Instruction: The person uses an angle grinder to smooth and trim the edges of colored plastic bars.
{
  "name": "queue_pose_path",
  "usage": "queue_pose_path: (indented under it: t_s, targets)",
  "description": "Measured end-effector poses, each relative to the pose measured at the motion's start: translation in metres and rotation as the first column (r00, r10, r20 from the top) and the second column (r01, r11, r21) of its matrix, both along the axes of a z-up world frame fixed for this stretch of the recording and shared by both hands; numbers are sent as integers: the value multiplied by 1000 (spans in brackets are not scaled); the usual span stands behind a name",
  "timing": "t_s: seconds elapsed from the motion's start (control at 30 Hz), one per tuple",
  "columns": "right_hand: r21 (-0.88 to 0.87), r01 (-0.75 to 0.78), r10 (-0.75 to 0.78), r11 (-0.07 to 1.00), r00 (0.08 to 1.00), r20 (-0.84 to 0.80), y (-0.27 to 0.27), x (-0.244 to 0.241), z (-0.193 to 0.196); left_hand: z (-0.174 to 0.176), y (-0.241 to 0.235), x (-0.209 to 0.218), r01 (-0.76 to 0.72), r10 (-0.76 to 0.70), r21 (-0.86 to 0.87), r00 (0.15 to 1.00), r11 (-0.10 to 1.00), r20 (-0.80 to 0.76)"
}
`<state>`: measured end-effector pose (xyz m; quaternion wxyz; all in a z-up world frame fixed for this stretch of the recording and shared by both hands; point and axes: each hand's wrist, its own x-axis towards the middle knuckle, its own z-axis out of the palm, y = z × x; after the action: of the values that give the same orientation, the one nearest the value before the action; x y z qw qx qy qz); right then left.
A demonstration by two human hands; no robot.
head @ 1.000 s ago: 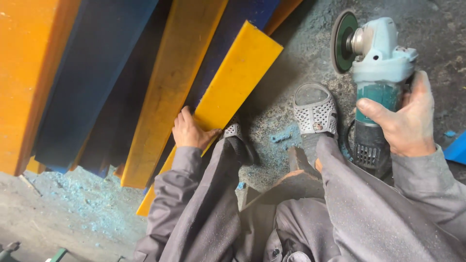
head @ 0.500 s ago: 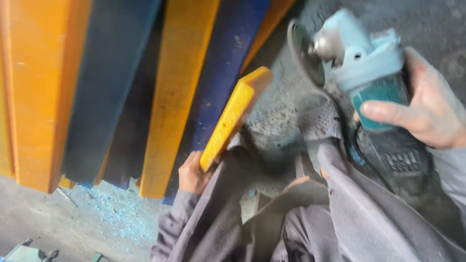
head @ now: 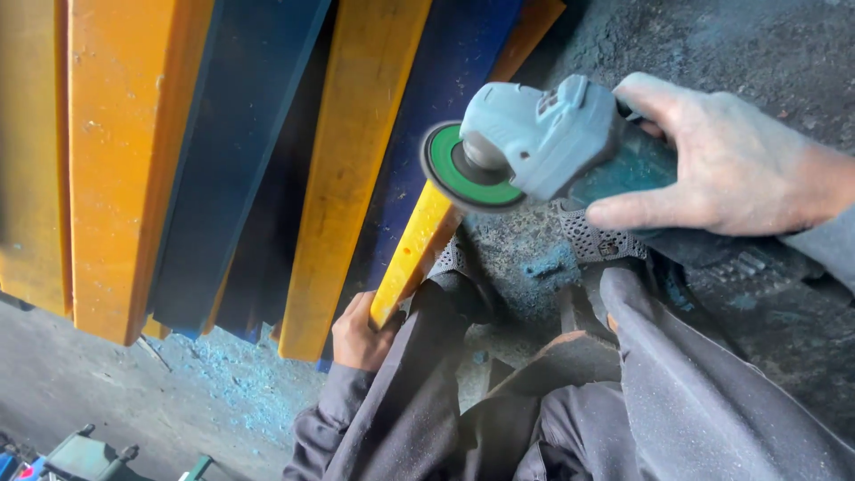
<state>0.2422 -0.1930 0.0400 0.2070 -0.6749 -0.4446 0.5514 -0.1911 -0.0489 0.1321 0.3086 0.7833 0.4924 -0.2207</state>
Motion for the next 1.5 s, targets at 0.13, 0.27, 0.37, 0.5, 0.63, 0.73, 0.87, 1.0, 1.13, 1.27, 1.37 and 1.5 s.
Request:
queue_pose_path:
  t_s: [0.13, 0.27, 0.37, 0.5, 0.63, 0.73, 0.87, 1.0, 1.13, 1.27, 1.37, 1.5]
  targets:
    - [-199, -80, 102, 977, 989, 103, -6, 4, -31, 9, -1, -8, -3, 3, 8, 999, 1000, 37]
    - [-255, -97, 172, 962, 941, 290, -13, 7, -48, 11, -1, -15, 13, -15, 37, 998, 999, 66]
    - [-30, -9, 17, 1000, 957, 288, -31, 7, -54, 12, 0, -13, 2, -3, 24, 999, 1000, 53]
    - [3, 64, -64, 998, 988, 144, -14, 14, -15, 9, -6, -20, 18, -18, 8, 999, 1000, 49]
    - [-150, -1, 4, 989, 1000, 17, 11, 12, 24, 7, -8, -16, 27, -28, 20, 998, 999, 50]
    - [-94, -41, 40, 995, 999, -10, 10, 5, 21, 10, -8, -10, 18, -19, 23, 999, 1000, 45]
    - [-244, -115, 129, 963, 991, 45, 7, 5, 1, 20, -9, -4, -2, 1, 17, 999, 1000, 39]
    - [-230, -115, 155, 966, 975, 162, -6, 7, -22, 13, -8, -10, 13, -14, 20, 997, 1000, 72]
    - [-160, -51, 66, 986, 994, 90, 1, 6, -1, 12, -12, -12, 5, -8, 49, 999, 999, 52]
    - [-85, -47, 44, 995, 998, -41, 20, 9, 31, 7, -14, -19, 24, -28, 44, 997, 999, 71]
    - [-168, -124, 128, 978, 992, 15, 22, 11, 26, 6, -11, -24, 30, -33, 41, 996, 999, 81]
    - [-338, -104, 144, 935, 985, 93, 21, 10, 12, 11, -13, -15, 0, -3, 47, 997, 999, 71]
